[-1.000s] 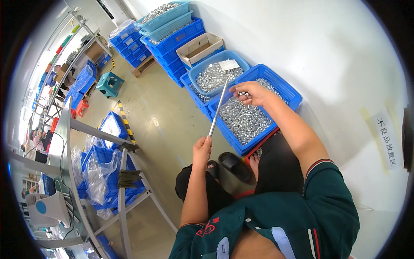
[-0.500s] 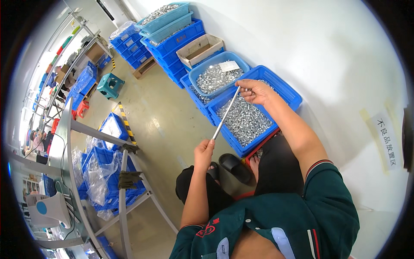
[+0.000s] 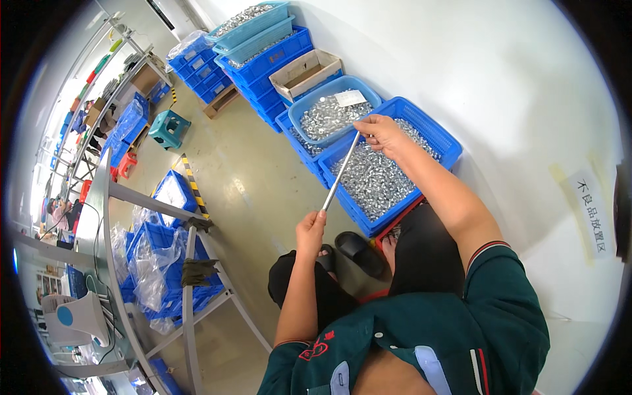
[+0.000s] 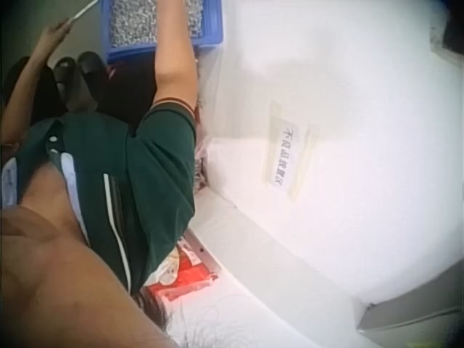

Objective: Assembling small metal components onto a thin metal rod from a storage bin.

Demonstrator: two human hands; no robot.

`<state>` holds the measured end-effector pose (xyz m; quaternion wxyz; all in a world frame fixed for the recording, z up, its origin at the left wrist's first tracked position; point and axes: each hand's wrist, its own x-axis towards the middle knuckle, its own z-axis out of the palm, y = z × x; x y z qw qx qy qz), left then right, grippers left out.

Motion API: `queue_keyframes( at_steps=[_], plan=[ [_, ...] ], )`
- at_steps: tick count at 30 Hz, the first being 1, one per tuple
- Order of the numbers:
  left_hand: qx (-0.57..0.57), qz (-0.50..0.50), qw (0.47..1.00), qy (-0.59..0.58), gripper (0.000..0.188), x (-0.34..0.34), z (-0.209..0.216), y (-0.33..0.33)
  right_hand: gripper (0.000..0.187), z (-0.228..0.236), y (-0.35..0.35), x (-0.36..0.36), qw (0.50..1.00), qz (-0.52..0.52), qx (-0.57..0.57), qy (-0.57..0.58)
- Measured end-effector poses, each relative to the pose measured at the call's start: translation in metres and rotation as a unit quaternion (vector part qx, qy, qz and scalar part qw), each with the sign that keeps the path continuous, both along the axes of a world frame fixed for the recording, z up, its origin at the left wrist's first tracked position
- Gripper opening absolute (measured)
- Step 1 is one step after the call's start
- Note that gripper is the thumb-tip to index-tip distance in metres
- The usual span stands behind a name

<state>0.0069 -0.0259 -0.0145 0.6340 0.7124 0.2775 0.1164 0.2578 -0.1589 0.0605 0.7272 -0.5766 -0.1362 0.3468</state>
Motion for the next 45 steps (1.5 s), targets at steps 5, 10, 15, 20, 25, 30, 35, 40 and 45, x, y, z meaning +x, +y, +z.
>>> queue_keyframes(
  at_steps=[5,10,15,20,25,30,35,40,45],
  plan=[
    [0.008,0.019,1.000,-0.021,0.031,0.001,-0.006,0.000,0.030,0.004,0.011,-0.019,0.999,0.021,-0.033,0.013],
    [-0.031,0.032,0.999,-0.007,0.029,0.004,-0.006,0.003,0.026,0.002,0.005,-0.010,0.972,0.098,0.019,0.214],
    [-0.046,0.024,0.998,-0.030,0.030,0.002,-0.005,0.006,0.020,-0.004,0.001,0.001,0.976,0.056,-0.009,0.211],
    [-0.056,0.016,0.998,-0.039,0.030,0.002,-0.002,0.003,0.020,-0.008,-0.007,0.009,0.968,0.067,0.072,0.230],
    [-0.030,0.008,0.999,-0.044,0.031,0.001,-0.006,0.005,0.019,0.000,-0.005,0.004,0.966,0.043,0.081,0.244],
    [-0.018,0.000,0.999,-0.042,0.031,0.002,-0.008,0.005,0.020,0.001,-0.007,0.007,0.975,0.049,0.081,0.203],
    [-0.017,-0.003,0.999,-0.033,0.030,0.002,-0.008,0.004,0.020,0.000,-0.011,0.009,0.976,0.083,0.103,0.173],
    [-0.020,-0.005,1.000,-0.008,0.031,0.001,-0.001,0.002,0.021,0.004,-0.010,0.006,0.989,0.080,0.060,0.108],
    [0.003,-0.021,1.000,-0.005,0.031,-0.002,-0.007,0.007,0.024,0.022,-0.016,0.006,0.980,0.088,-0.125,-0.128]
  ],
)
